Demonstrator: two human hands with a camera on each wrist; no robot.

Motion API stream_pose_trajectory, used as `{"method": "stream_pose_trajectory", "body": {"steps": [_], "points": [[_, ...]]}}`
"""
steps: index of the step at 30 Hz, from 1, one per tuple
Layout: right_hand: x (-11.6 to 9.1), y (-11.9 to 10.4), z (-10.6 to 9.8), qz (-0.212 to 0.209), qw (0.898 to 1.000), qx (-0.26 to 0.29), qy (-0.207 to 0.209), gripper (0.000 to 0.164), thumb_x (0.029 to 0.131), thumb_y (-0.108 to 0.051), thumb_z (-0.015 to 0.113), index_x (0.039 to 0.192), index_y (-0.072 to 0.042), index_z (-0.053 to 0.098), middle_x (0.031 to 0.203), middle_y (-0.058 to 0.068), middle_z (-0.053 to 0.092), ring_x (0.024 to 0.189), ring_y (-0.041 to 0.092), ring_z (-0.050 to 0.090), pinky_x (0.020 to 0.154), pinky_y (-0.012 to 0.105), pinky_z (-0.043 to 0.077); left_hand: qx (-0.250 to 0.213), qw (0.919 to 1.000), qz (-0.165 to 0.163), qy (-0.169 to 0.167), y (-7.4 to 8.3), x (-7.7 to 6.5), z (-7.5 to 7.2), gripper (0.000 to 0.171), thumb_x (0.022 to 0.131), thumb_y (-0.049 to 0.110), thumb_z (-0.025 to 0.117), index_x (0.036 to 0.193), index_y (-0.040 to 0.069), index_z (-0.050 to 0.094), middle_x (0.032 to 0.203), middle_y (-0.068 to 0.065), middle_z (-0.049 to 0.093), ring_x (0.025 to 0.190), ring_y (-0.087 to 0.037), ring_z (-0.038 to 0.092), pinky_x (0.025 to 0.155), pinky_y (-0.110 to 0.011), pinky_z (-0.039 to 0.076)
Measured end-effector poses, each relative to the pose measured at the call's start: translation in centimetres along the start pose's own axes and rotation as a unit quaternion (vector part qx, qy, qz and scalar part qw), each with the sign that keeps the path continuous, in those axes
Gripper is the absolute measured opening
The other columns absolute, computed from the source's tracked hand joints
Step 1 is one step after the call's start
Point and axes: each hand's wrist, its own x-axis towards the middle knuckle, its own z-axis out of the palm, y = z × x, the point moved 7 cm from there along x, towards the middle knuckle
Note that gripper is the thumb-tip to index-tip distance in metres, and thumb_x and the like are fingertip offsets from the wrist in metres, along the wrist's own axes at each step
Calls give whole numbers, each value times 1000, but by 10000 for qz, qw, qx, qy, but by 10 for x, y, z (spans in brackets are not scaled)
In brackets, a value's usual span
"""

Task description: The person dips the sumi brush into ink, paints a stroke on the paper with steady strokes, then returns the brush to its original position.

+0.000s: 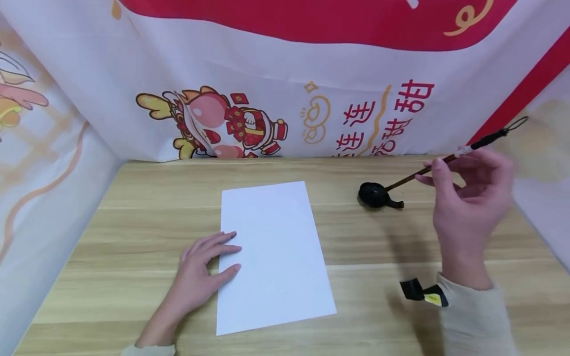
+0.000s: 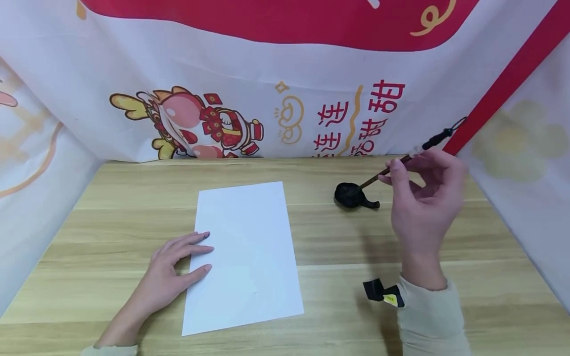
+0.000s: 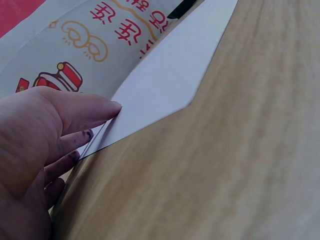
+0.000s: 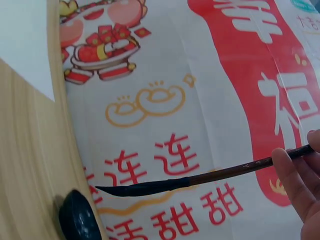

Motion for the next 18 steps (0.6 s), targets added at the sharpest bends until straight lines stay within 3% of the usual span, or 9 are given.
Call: {"method": "stream_pose_trajectory", "body": {"steps": [7,18], "points": [[-18,2,30,26,9989,21,-469,32,92,12,75,120,10,60,103,17,67,90,28,77,72,32,66,58,10000,68,42,1,0,-2,39,85,19,91,121,23,80,151,-3,67,145,-36,52,118,-68,18],[-35,13,89,295,9943,257,-991,31,96,8,75,122,-2,62,105,13,66,95,24,74,71,33,66,39,9999,89,33,3,0,0,40,84,21,92,123,23,80,150,2,69,147,-35,53,116,-65,19]]}}
